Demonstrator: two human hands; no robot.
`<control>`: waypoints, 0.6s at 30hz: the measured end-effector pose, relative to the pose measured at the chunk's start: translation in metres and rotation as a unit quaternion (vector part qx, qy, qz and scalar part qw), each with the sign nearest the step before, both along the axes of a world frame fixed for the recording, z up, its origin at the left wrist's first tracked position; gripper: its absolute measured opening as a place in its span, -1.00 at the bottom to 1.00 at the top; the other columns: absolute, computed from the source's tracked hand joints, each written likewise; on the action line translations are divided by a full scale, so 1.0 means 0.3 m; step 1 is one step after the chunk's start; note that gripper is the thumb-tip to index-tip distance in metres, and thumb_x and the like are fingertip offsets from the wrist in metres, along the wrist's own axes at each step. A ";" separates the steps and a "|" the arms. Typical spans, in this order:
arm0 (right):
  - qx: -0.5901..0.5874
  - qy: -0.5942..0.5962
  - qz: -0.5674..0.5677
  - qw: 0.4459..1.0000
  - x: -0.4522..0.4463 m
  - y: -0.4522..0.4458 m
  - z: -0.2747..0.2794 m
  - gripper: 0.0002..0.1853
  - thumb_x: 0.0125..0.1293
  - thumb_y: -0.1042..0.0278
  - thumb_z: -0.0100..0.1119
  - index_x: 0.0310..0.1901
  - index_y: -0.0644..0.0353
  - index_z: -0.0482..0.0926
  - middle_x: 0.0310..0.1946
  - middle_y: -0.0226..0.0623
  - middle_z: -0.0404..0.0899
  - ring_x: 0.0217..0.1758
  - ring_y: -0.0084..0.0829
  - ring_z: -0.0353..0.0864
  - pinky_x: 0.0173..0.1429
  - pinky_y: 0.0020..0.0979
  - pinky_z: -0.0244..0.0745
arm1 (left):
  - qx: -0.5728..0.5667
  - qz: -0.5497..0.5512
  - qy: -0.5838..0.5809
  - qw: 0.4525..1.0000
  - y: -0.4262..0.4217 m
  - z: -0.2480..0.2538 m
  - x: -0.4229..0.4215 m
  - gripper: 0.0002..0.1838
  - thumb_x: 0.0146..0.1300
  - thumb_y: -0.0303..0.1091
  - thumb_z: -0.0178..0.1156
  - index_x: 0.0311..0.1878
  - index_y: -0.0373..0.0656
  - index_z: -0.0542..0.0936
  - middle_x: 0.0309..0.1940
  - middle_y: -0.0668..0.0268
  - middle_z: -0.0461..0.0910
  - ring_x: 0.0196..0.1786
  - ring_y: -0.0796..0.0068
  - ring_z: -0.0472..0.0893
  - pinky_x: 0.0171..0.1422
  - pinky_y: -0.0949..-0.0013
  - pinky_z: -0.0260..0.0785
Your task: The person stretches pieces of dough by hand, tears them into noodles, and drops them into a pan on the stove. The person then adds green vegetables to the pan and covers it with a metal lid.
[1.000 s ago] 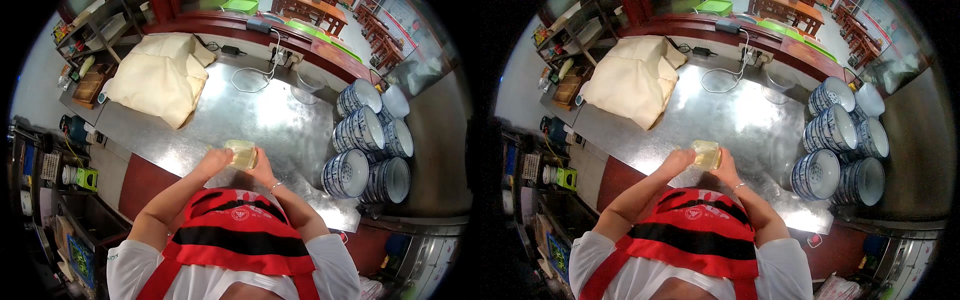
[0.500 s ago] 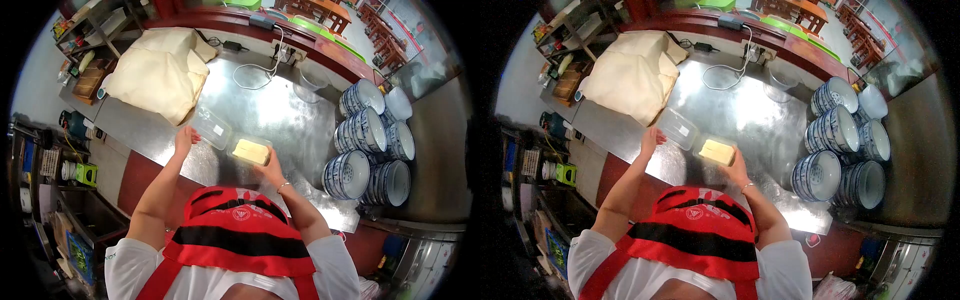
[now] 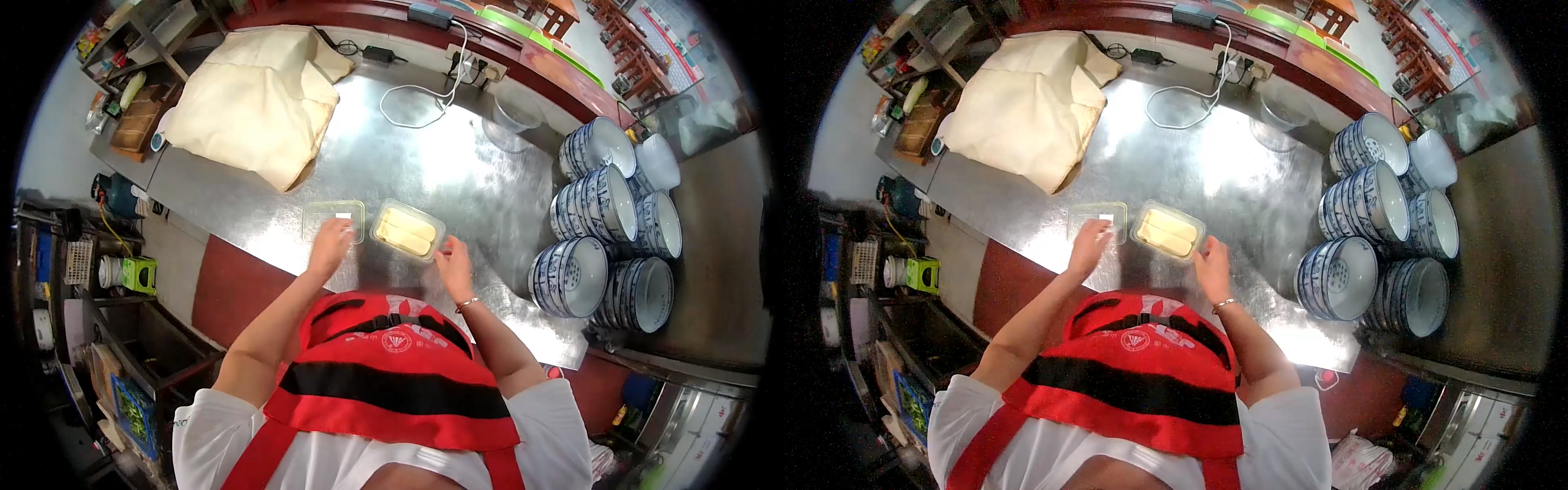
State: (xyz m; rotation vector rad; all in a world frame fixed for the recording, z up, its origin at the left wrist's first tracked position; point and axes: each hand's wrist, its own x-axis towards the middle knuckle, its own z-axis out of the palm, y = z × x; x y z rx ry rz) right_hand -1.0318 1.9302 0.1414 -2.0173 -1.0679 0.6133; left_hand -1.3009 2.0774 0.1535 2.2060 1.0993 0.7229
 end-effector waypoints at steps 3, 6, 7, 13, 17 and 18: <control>-0.035 0.029 0.030 0.999 0.012 0.033 -0.070 -0.60 0.09 0.43 0.23 0.00 0.28 0.45 -0.25 -0.09 0.55 -0.27 -0.22 0.58 -0.14 -0.28 0.47 | 0.039 -0.099 0.050 0.993 -0.027 0.069 0.161 -0.71 0.16 -0.39 0.14 -0.04 -0.23 0.52 -0.10 0.10 0.51 -0.02 0.11 0.50 0.13 0.14 0.32; -0.001 0.020 0.013 1.000 -0.002 0.036 -0.082 -0.65 0.09 0.43 0.23 -0.05 0.24 0.49 -0.41 -0.13 0.57 -0.35 -0.21 0.57 -0.20 -0.26 0.47 | 0.084 -0.191 0.096 0.973 -0.042 0.034 0.255 -0.73 0.12 -0.41 0.12 -0.08 -0.23 0.54 -0.11 0.10 0.52 -0.02 0.10 0.50 0.11 0.13 0.34; -0.005 0.024 0.016 1.000 -0.015 0.026 -0.078 -0.65 0.09 0.42 0.22 -0.04 0.24 0.49 -0.42 -0.14 0.57 -0.35 -0.22 0.57 -0.20 -0.27 0.46 | 0.105 -0.226 0.140 0.958 -0.053 0.016 0.279 -0.74 0.09 -0.42 0.10 -0.12 -0.22 0.54 -0.13 0.11 0.53 -0.04 0.11 0.51 0.08 0.15 0.36; 0.032 0.048 0.036 0.998 -0.040 0.060 -0.030 -0.63 0.10 0.44 0.17 0.00 0.23 0.48 -0.43 -0.19 0.55 -0.36 -0.24 0.55 -0.22 -0.28 0.46 | 0.156 -0.371 0.127 0.907 -0.039 -0.060 0.414 -0.76 0.09 -0.40 0.02 -0.18 -0.23 0.53 -0.14 0.14 0.51 -0.03 0.16 0.51 0.05 0.21 0.38; 0.045 0.028 0.052 0.997 -0.042 0.073 0.019 -0.62 0.09 0.47 0.15 0.00 0.24 0.48 -0.45 -0.22 0.52 -0.39 -0.29 0.53 -0.24 -0.32 0.45 | 0.133 -0.388 0.145 0.900 -0.027 -0.011 0.403 -0.69 0.13 -0.43 0.03 -0.03 -0.27 0.50 0.01 0.11 0.47 0.08 0.13 0.46 0.17 0.19 0.33; 0.054 0.022 0.051 0.997 -0.049 0.073 0.026 -0.62 0.08 0.48 0.16 0.00 0.24 0.49 -0.48 -0.24 0.51 -0.42 -0.34 0.52 -0.27 -0.35 0.45 | 0.125 -0.377 0.155 0.904 -0.035 -0.001 0.398 -0.69 0.14 -0.43 0.02 -0.03 -0.28 0.50 0.03 0.11 0.46 0.09 0.13 0.46 0.17 0.19 0.33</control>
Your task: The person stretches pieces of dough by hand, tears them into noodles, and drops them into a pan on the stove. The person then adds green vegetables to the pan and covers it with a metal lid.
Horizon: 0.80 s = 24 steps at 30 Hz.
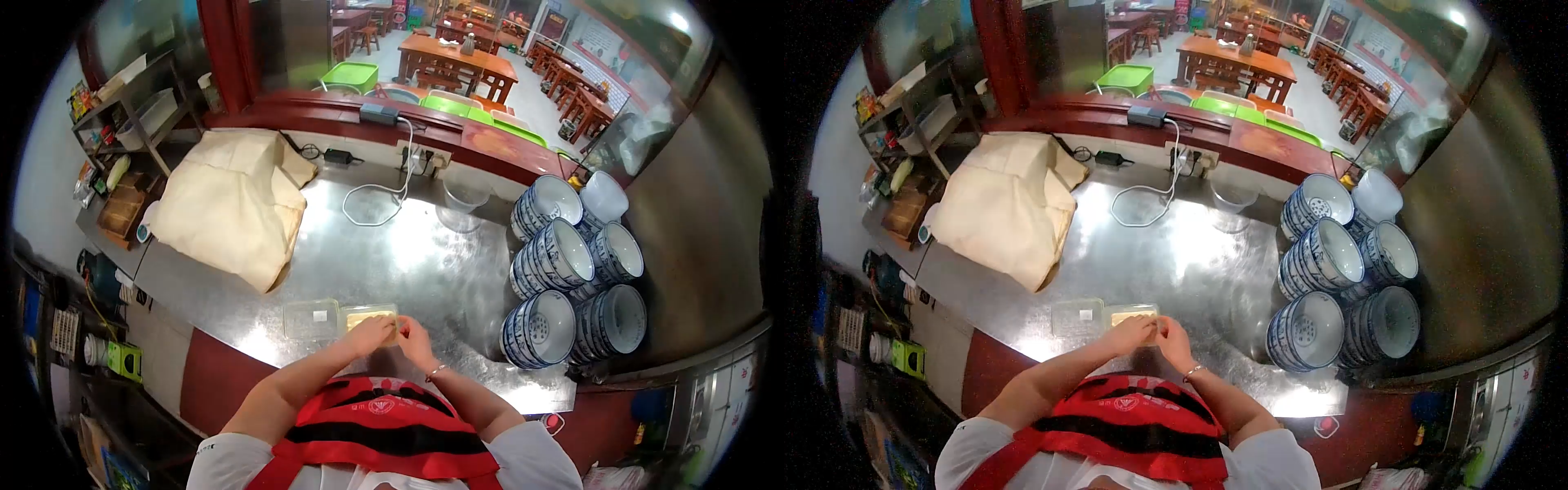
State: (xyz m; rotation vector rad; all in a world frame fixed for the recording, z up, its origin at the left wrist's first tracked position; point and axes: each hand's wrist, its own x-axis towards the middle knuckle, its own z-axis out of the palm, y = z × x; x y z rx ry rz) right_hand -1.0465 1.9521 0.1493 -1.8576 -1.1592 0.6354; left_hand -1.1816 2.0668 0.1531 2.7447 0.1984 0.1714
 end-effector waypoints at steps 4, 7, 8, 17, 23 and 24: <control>0.012 0.012 0.018 1.000 -0.004 -0.006 0.018 -0.62 0.09 0.47 0.16 0.00 0.22 0.49 -0.50 -0.27 0.50 -0.45 -0.38 0.50 -0.30 -0.39 0.44 | 0.005 0.001 0.011 1.000 -0.017 0.033 -0.020 -0.75 0.16 -0.39 0.00 -0.12 -0.25 0.50 -0.03 0.11 0.46 0.05 0.12 0.47 0.13 0.19 0.34; -0.001 0.009 0.026 1.000 -0.020 -0.006 0.025 -0.62 0.09 0.46 0.16 0.01 0.19 0.50 -0.50 -0.26 0.50 -0.45 -0.39 0.50 -0.30 -0.39 0.44 | -0.017 0.018 -0.011 1.000 -0.001 0.017 -0.030 -0.76 0.15 -0.36 0.01 -0.13 -0.23 0.49 -0.04 0.11 0.45 0.02 0.10 0.48 0.11 0.17 0.35; 0.008 -0.002 0.027 1.000 -0.016 -0.003 0.032 -0.62 0.10 0.46 0.16 0.02 0.19 0.50 -0.50 -0.27 0.50 -0.45 -0.39 0.50 -0.31 -0.39 0.43 | -0.034 0.034 -0.017 0.999 -0.006 0.027 -0.033 -0.75 0.15 -0.35 0.02 -0.12 -0.22 0.49 -0.02 0.11 0.44 0.01 0.09 0.48 0.11 0.17 0.35; 0.037 0.019 0.069 0.997 -0.046 0.005 0.071 -0.63 0.12 0.56 0.10 0.02 0.19 0.52 -0.52 -0.33 0.44 -0.48 -0.50 0.42 -0.33 -0.45 0.39 | 0.053 0.094 -0.094 0.990 -0.005 0.006 -0.108 -0.57 0.08 -0.38 0.04 0.07 -0.24 0.42 0.05 0.18 0.43 0.06 0.18 0.44 0.17 0.24 0.31; 0.010 0.044 0.090 0.995 -0.052 0.008 0.133 -0.64 0.11 0.55 0.11 0.00 0.18 0.51 -0.42 -0.23 0.46 -0.42 -0.34 0.48 -0.26 -0.36 0.43 | 0.097 0.069 -0.080 0.990 -0.007 0.061 -0.134 -0.62 0.11 -0.37 0.02 0.03 -0.24 0.45 -0.02 0.26 0.45 0.03 0.28 0.45 0.14 0.30 0.30; 0.009 0.046 0.098 0.994 -0.053 0.010 0.137 -0.64 0.10 0.55 0.11 0.00 0.18 0.51 -0.42 -0.23 0.46 -0.42 -0.35 0.48 -0.27 -0.36 0.43 | 0.105 0.070 -0.078 0.989 -0.004 0.067 -0.139 -0.63 0.11 -0.37 0.01 0.02 -0.24 0.45 -0.03 0.26 0.45 0.02 0.29 0.45 0.13 0.30 0.30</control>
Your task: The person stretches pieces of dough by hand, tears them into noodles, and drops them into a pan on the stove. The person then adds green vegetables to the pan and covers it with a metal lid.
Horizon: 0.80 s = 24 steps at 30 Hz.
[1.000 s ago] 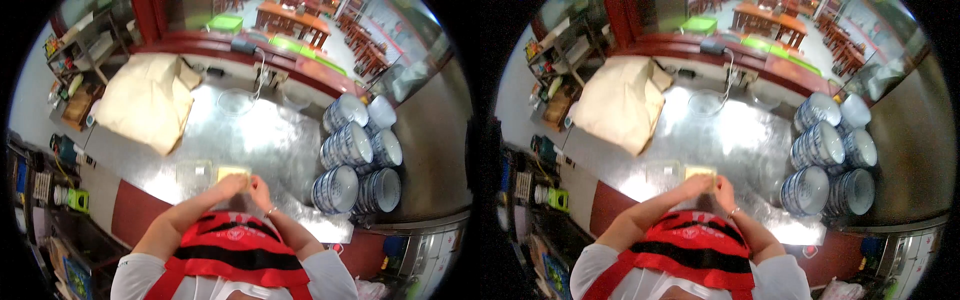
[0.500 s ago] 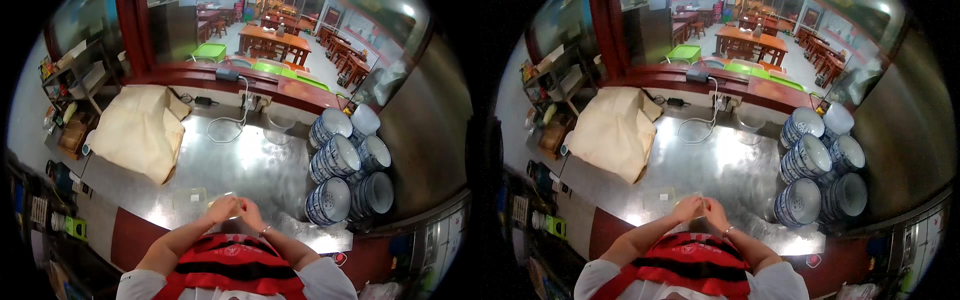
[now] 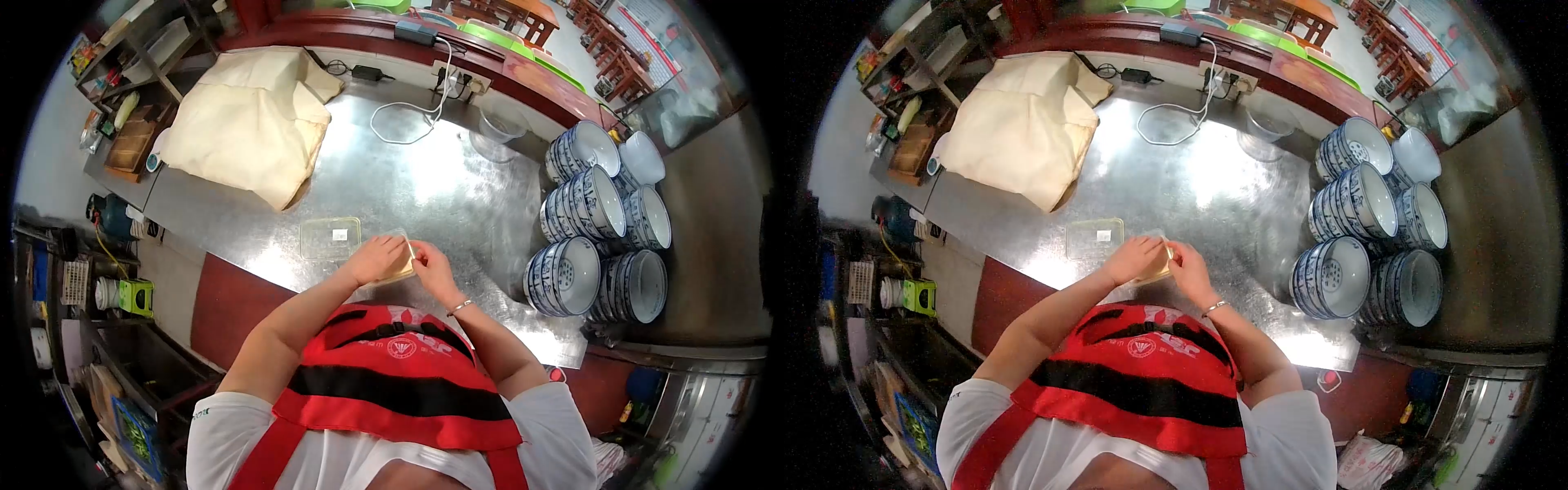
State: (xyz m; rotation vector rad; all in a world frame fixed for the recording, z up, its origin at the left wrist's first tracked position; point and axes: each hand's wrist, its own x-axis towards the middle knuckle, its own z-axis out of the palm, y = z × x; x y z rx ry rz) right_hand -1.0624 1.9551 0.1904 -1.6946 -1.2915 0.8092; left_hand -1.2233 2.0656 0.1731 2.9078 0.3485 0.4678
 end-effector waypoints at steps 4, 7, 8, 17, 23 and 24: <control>0.000 -0.013 0.008 1.000 -0.004 0.002 -0.005 -0.62 0.10 0.56 0.11 0.01 0.16 0.51 -0.41 -0.25 0.46 -0.42 -0.36 0.48 -0.28 -0.38 0.43 | -0.018 0.008 0.036 0.999 -0.001 0.018 -0.006 -0.63 0.13 -0.39 0.01 0.03 -0.24 0.44 0.00 0.23 0.43 0.05 0.27 0.45 0.14 0.29 0.29; 0.035 -0.009 0.002 0.999 -0.009 -0.001 -0.005 -0.63 0.11 0.60 0.09 0.00 0.22 0.51 -0.53 -0.38 0.40 -0.48 -0.56 0.38 -0.35 -0.51 0.36 | -0.060 0.041 -0.003 0.997 -0.014 0.014 -0.005 -0.65 0.14 -0.42 0.00 0.03 -0.22 0.44 0.04 0.18 0.41 0.10 0.19 0.43 0.17 0.24 0.29; 0.021 0.006 -0.011 1.000 -0.011 -0.004 -0.005 -0.66 0.11 0.59 0.09 -0.02 0.23 0.51 -0.53 -0.38 0.41 -0.48 -0.56 0.39 -0.35 -0.50 0.37 | -0.082 0.061 -0.033 0.994 -0.029 0.026 -0.008 -0.65 0.14 -0.43 0.01 0.03 -0.21 0.44 0.05 0.15 0.41 0.12 0.16 0.42 0.19 0.23 0.28; 0.005 -0.142 -0.101 0.985 0.096 0.023 0.098 -0.84 0.10 0.53 0.12 -0.25 0.30 0.48 -0.50 -0.12 0.53 -0.37 -0.10 0.57 -0.24 -0.22 0.46 | -0.275 0.241 -0.162 0.917 -0.139 -0.065 -0.113 -0.61 0.14 -0.51 0.12 0.07 -0.23 0.40 0.03 0.05 0.40 0.11 0.03 0.41 0.21 0.20 0.29; -0.019 -0.437 0.015 0.899 0.130 0.074 0.246 -0.90 0.20 0.46 0.05 -0.26 0.25 0.44 -0.34 -0.10 0.43 -0.33 -0.14 0.49 -0.26 -0.26 0.42 | -0.285 0.264 -0.157 0.908 -0.152 -0.041 -0.212 -0.60 0.15 -0.49 0.14 0.09 -0.23 0.40 -0.01 0.07 0.42 0.03 0.09 0.47 0.12 0.25 0.34; -0.085 -0.499 0.065 0.860 0.127 0.086 0.217 -0.89 0.19 0.45 0.04 -0.26 0.25 0.43 -0.30 -0.09 0.43 -0.31 -0.16 0.49 -0.25 -0.28 0.42 | -0.286 0.269 -0.154 0.907 -0.154 -0.052 -0.214 -0.60 0.16 -0.48 0.14 0.10 -0.23 0.40 -0.01 0.08 0.43 0.02 0.12 0.48 0.11 0.26 0.35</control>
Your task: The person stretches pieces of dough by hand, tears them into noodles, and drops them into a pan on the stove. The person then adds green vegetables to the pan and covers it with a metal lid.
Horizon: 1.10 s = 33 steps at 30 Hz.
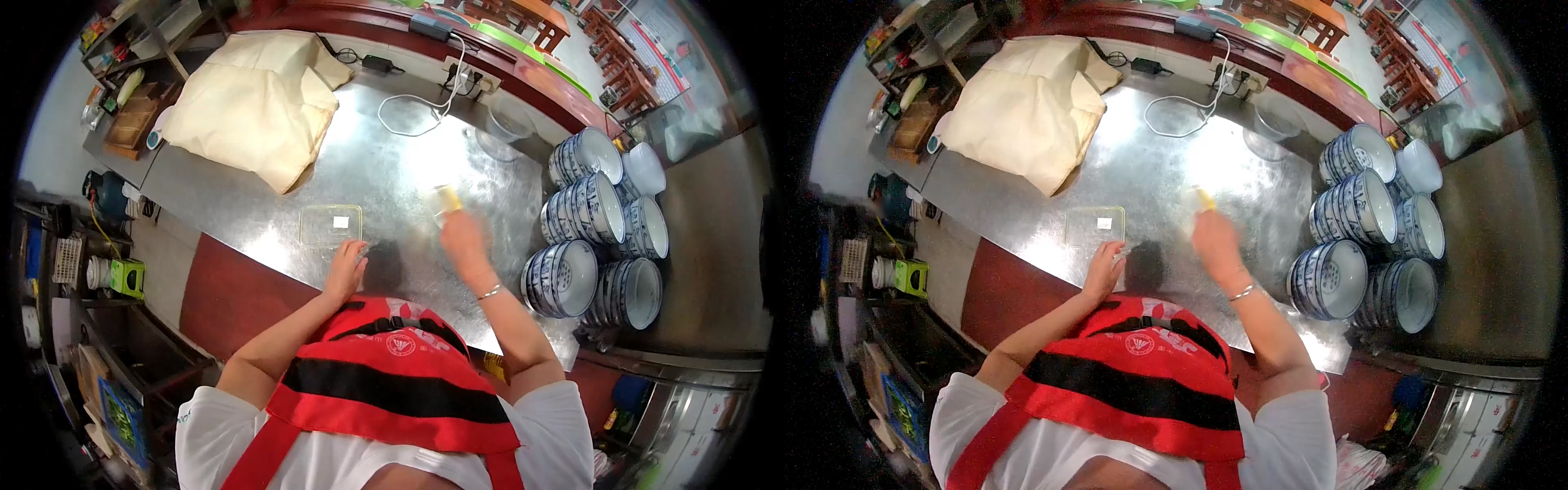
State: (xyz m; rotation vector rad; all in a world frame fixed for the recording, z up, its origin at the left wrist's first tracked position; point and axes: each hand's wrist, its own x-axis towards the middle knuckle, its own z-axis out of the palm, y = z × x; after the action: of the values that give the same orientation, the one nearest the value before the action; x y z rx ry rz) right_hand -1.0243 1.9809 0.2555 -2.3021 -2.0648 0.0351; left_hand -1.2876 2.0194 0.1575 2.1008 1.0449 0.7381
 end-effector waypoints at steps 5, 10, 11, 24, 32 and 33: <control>0.059 -0.034 0.338 0.939 -0.101 -0.026 -0.104 -0.83 0.08 0.43 0.03 -0.26 0.24 0.40 -0.31 -0.10 0.43 -0.27 -0.18 0.48 -0.21 -0.27 0.42 | -0.337 -0.029 -0.045 0.940 0.049 -0.216 0.059 -0.52 0.27 -0.29 0.13 0.21 -0.25 0.34 0.06 0.18 0.44 0.05 0.35 0.49 0.10 0.32 0.35; 0.105 0.098 0.180 0.973 -0.095 0.041 -0.095 -0.78 0.09 0.52 0.06 -0.18 0.27 0.41 -0.28 -0.11 0.45 -0.22 -0.22 0.52 -0.18 -0.28 0.44 | -0.599 0.005 -0.286 0.748 0.034 -0.137 0.169 -0.50 0.34 -0.21 0.05 0.26 -0.25 0.31 0.09 0.27 0.45 0.10 0.41 0.44 0.16 0.37 0.30; 0.138 0.164 0.130 0.968 -0.081 0.055 -0.094 -0.78 0.10 0.54 0.07 -0.17 0.28 0.42 -0.30 -0.11 0.46 -0.23 -0.25 0.53 -0.18 -0.30 0.44 | -0.597 0.015 -0.292 0.747 0.044 -0.141 0.200 -0.51 0.34 -0.21 0.05 0.26 -0.23 0.31 0.10 0.28 0.45 0.12 0.40 0.43 0.18 0.36 0.28; 0.126 0.567 -0.221 0.783 0.051 -0.053 -0.414 -0.76 0.12 0.53 0.16 -0.14 0.31 0.46 -0.46 -0.39 0.53 -0.42 -0.63 0.46 -0.34 -0.55 0.38 | -0.202 0.093 -0.024 0.975 0.101 -0.173 0.169 -0.70 0.13 -0.37 0.13 -0.06 -0.25 0.55 -0.16 0.01 0.56 -0.09 0.08 0.56 0.00 0.17 0.42; 0.008 0.577 -0.242 0.780 -0.031 -0.121 -0.465 -0.78 0.07 0.45 0.23 -0.27 0.30 0.43 -0.51 -0.33 0.54 -0.53 -0.54 0.54 -0.43 -0.51 0.45 | -0.042 0.058 0.150 0.986 0.099 -0.109 0.186 -0.81 0.12 -0.47 0.03 -0.21 -0.30 0.54 -0.19 -0.02 0.50 -0.05 -0.04 0.50 0.02 0.09 0.39; 0.006 0.584 -0.245 0.774 -0.039 -0.126 -0.475 -0.78 0.06 0.43 0.24 -0.30 0.30 0.43 -0.51 -0.31 0.55 -0.54 -0.52 0.56 -0.43 -0.50 0.47 | -0.037 0.065 0.163 0.984 0.098 -0.115 0.189 -0.82 0.11 -0.48 0.02 -0.24 -0.30 0.54 -0.19 -0.02 0.50 -0.05 -0.04 0.50 0.02 0.09 0.39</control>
State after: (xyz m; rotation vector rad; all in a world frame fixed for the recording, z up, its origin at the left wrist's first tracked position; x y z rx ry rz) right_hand -1.0359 1.9431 0.1130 -1.8402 -0.8028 1.0879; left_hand -1.2308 2.0487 0.1228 2.1500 1.3745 0.4131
